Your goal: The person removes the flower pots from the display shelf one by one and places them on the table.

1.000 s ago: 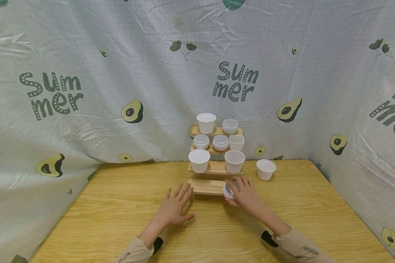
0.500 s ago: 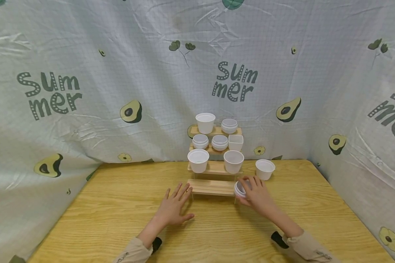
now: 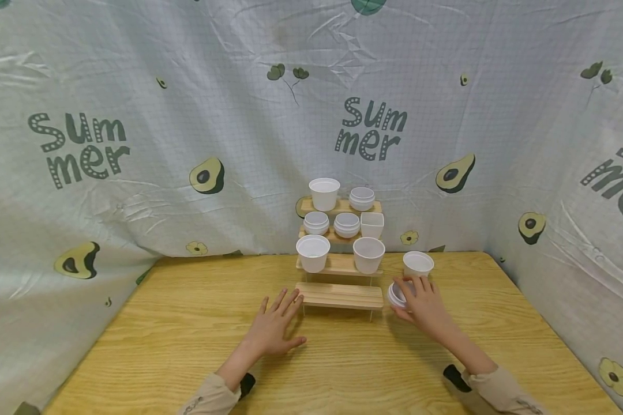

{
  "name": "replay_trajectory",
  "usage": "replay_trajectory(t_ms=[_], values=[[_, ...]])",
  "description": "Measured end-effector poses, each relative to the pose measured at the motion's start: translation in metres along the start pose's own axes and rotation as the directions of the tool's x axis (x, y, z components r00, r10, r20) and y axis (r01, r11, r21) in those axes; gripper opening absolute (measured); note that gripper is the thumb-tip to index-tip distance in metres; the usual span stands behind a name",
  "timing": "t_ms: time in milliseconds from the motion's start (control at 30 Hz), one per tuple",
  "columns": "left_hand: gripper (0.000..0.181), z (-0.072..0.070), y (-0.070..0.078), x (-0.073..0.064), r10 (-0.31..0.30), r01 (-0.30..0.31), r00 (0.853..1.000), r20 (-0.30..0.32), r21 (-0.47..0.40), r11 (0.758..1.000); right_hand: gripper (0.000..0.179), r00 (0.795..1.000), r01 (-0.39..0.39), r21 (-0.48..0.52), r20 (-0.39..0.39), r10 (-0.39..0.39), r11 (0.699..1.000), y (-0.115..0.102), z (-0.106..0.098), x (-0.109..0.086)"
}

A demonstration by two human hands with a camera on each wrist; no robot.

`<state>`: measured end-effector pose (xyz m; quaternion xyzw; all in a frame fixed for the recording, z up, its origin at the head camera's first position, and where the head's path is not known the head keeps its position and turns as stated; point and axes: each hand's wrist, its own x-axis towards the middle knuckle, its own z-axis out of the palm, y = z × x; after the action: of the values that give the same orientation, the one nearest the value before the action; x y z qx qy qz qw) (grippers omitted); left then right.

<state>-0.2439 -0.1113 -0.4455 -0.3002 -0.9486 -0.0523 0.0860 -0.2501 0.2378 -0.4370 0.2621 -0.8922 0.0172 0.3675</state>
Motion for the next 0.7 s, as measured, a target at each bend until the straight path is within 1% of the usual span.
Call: replay_trajectory(t_ms=[133, 367, 567, 700], values=[[0.081, 0.000, 0.000, 0.000, 0.003, -0.003, 1.000, -0.002, -0.003, 1.000, 0.071, 1.000, -0.013, -0.002, -0.012, 0.013, 1.000, 0.008, 0.000, -0.005], [0.081, 0.001, -0.001, 0.000, 0.005, -0.006, 1.000, -0.003, -0.006, 1.000, 0.065, 0.999, -0.026, -0.038, -0.026, 0.025, 0.999, 0.022, -0.004, -0.012], [0.081, 0.001, -0.001, 0.000, 0.008, -0.008, 1.000, -0.016, 0.007, 1.000, 0.073, 0.998, -0.049, -0.059, -0.035, 0.047, 0.997, 0.033, -0.004, -0.018], [0.080, 0.002, -0.001, 0.000, 0.007, -0.007, 1.000, -0.013, -0.002, 1.000, 0.076, 0.997, -0.063, -0.073, -0.051, 0.059, 0.995, 0.043, -0.002, -0.023]])
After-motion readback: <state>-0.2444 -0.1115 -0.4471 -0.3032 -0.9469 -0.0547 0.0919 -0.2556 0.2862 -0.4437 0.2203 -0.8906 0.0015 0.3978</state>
